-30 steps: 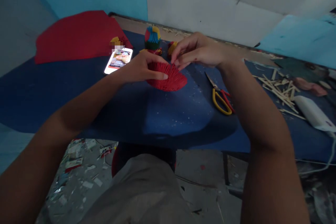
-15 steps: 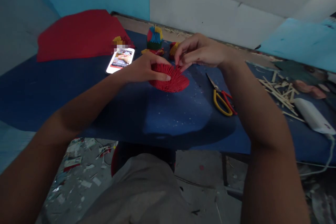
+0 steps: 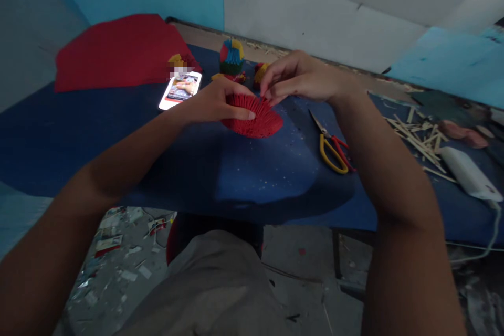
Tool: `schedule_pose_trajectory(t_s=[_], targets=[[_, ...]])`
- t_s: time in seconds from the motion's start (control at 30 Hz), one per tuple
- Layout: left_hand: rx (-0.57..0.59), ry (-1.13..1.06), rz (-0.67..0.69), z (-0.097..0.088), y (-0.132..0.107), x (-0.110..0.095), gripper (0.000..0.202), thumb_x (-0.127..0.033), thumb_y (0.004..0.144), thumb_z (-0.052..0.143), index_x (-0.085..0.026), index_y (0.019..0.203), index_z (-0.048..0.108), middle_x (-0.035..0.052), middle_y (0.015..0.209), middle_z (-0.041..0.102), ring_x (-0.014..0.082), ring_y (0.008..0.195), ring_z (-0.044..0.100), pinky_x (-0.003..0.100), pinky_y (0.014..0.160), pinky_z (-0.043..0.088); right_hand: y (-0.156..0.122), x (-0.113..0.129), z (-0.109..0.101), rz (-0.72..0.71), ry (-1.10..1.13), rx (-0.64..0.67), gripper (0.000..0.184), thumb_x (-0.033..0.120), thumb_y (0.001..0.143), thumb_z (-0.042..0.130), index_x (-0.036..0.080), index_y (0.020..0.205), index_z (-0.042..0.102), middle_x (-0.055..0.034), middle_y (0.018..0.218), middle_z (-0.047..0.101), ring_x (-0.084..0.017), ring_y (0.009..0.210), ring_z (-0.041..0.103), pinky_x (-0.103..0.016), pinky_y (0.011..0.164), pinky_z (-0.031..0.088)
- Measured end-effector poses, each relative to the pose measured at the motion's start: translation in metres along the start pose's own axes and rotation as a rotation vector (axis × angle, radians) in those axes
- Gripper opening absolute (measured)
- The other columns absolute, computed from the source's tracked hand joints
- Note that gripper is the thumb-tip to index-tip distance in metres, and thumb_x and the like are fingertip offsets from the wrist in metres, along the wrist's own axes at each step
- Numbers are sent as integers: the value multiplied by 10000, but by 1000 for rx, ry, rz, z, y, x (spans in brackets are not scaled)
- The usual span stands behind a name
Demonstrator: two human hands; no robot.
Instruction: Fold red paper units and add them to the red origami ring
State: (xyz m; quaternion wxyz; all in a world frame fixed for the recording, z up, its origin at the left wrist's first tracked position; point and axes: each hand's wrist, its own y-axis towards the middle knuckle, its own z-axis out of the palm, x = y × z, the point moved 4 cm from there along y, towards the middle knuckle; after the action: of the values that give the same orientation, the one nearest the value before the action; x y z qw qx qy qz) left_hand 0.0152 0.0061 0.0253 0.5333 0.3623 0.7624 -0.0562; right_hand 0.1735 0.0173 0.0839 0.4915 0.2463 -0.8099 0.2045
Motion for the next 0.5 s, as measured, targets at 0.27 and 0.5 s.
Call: schedule_pose_trajectory(t_s=[0.27, 0.5], targets=[[-27, -18, -3, -1, 0, 2, 203, -312, 686, 777, -150, 792, 714, 14, 699, 602, 190, 758, 622, 335, 700, 508, -2, -4, -9, 48, -129, -116, 138, 2, 666, 796, 136, 688, 774, 7, 600, 729, -71, 546, 677, -85, 449, 447], [-3, 4, 9, 0, 1, 2, 211, -312, 685, 776, -150, 807, 721, 11, 711, 618, 186, 768, 624, 333, 725, 518, -4, 9, -6, -32, -316, -30, 131, 46, 736, 764, 166, 769, 807, 21, 640, 745, -68, 584, 687, -96, 392, 362]])
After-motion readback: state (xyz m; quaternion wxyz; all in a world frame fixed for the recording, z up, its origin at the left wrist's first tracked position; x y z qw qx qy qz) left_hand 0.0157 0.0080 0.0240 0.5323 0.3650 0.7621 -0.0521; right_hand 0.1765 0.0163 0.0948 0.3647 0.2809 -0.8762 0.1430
